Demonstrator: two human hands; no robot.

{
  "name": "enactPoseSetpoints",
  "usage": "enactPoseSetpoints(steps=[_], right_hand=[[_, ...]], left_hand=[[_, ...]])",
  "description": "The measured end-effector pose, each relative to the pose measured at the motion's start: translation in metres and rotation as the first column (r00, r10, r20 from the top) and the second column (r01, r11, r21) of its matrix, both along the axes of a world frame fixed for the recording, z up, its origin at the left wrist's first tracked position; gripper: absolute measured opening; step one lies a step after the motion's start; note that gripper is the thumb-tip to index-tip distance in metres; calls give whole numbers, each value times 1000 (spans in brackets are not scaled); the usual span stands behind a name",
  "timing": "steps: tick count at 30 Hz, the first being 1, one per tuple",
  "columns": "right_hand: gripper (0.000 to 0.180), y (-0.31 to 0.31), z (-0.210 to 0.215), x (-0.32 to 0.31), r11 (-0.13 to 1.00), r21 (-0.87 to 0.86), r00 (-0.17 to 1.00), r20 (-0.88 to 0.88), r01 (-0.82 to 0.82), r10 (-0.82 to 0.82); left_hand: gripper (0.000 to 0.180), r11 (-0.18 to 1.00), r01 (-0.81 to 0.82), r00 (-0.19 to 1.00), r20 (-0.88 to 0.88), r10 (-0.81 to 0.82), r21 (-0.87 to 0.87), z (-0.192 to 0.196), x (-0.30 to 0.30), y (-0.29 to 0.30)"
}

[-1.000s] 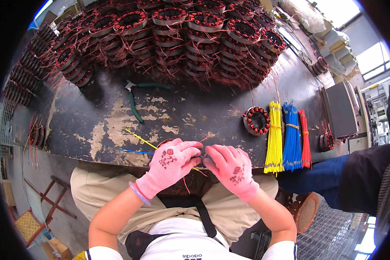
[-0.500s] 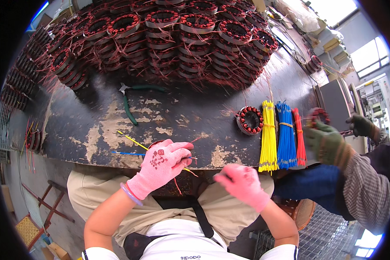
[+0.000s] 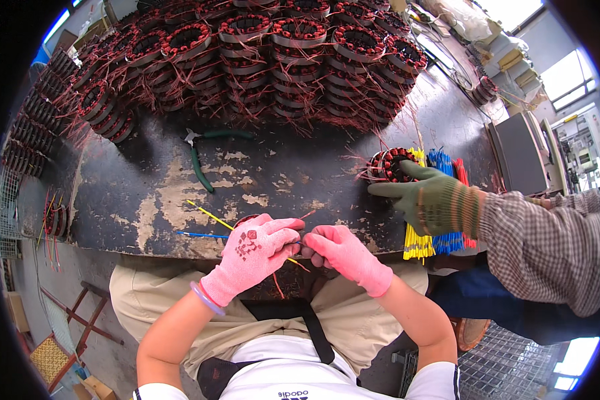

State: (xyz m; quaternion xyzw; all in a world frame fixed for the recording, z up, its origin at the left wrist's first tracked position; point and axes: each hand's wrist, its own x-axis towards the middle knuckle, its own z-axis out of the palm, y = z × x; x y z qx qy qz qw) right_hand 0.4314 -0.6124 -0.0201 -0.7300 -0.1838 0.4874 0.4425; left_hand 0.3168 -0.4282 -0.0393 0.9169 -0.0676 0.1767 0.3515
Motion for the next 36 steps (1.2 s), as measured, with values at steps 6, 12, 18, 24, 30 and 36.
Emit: enactPoseSetpoints(steps=[6, 12, 18, 24, 30, 36], right_hand=[[37, -13, -4, -24, 984, -16, 70, 997, -177, 28], [17, -4, -9, -23, 997, 25, 715, 698, -77, 38], [19, -9, -12, -8, 973, 100, 913, -378, 208, -156], [18, -12, -6, -15, 977, -14, 346, 934, -212, 89], [15, -10, -13, -11, 956, -1, 346, 932, -292, 106], [9, -27, 15, 17, 997, 56, 755, 656, -45, -2]], left_hand=[[14, 1000, -10, 1000, -20, 10, -7, 1, 0, -3], [15, 1000, 5, 1000, 0, -5, 16, -1, 0, 0], [12, 1000, 3, 1000, 8, -4, 18, -3, 0, -1], [13, 1000, -3, 1000, -17, 3, 13, -2, 0, -2], [14, 1000, 15, 1000, -3, -15, 12, -2, 1, -2], [14, 999, 25, 1000, 1, -25, 21, 1, -1, 0]])
